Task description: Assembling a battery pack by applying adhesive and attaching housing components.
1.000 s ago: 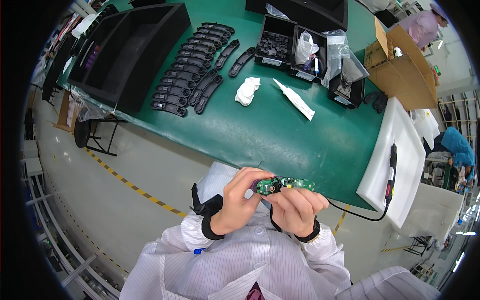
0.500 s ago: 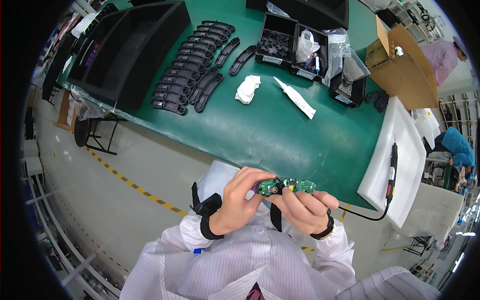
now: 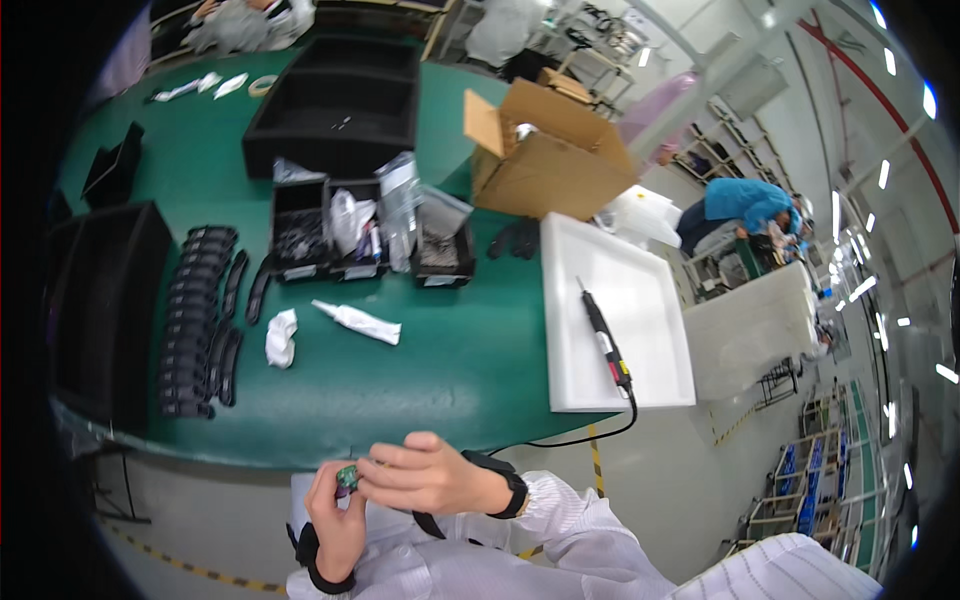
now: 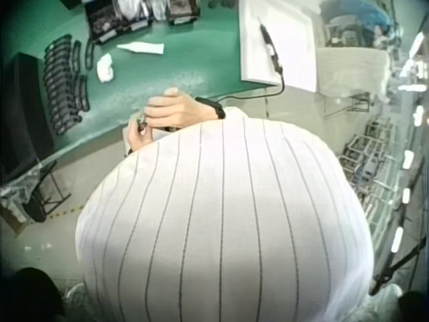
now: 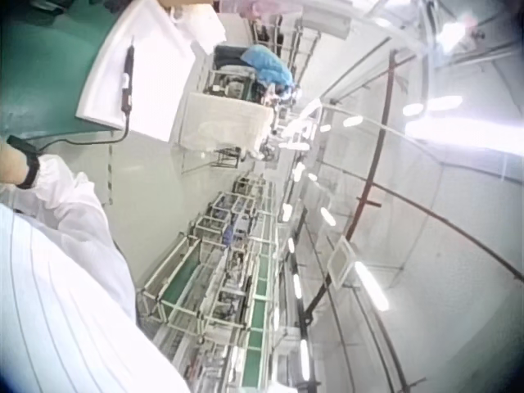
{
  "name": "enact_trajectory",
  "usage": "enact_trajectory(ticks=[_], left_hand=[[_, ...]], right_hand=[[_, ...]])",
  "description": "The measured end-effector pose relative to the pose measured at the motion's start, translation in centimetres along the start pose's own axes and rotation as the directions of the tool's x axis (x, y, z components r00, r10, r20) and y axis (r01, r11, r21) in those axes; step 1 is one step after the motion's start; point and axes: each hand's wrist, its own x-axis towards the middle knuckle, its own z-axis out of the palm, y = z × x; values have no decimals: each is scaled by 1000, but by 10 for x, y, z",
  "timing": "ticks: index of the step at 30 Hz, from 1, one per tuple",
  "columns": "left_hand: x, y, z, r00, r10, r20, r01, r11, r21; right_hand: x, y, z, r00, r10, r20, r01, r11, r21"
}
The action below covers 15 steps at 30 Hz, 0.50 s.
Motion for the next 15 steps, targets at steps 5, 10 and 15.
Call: enact_trajectory(ticks=[5,10,15], left_hand=[[0,-10,9,1000,18,22,-18,1000,3],[1,-9,18,999,-26,-25,27,999,19],[1,-17,26,997,-78,-27,74,991,-110]], right_hand=[[-5,3,-3,999,-42,25,43,999,-25],[-14,6,8,995,-100,12,101,993,-67],[-13,6,5,998,-61,-21,59,995,-85]])
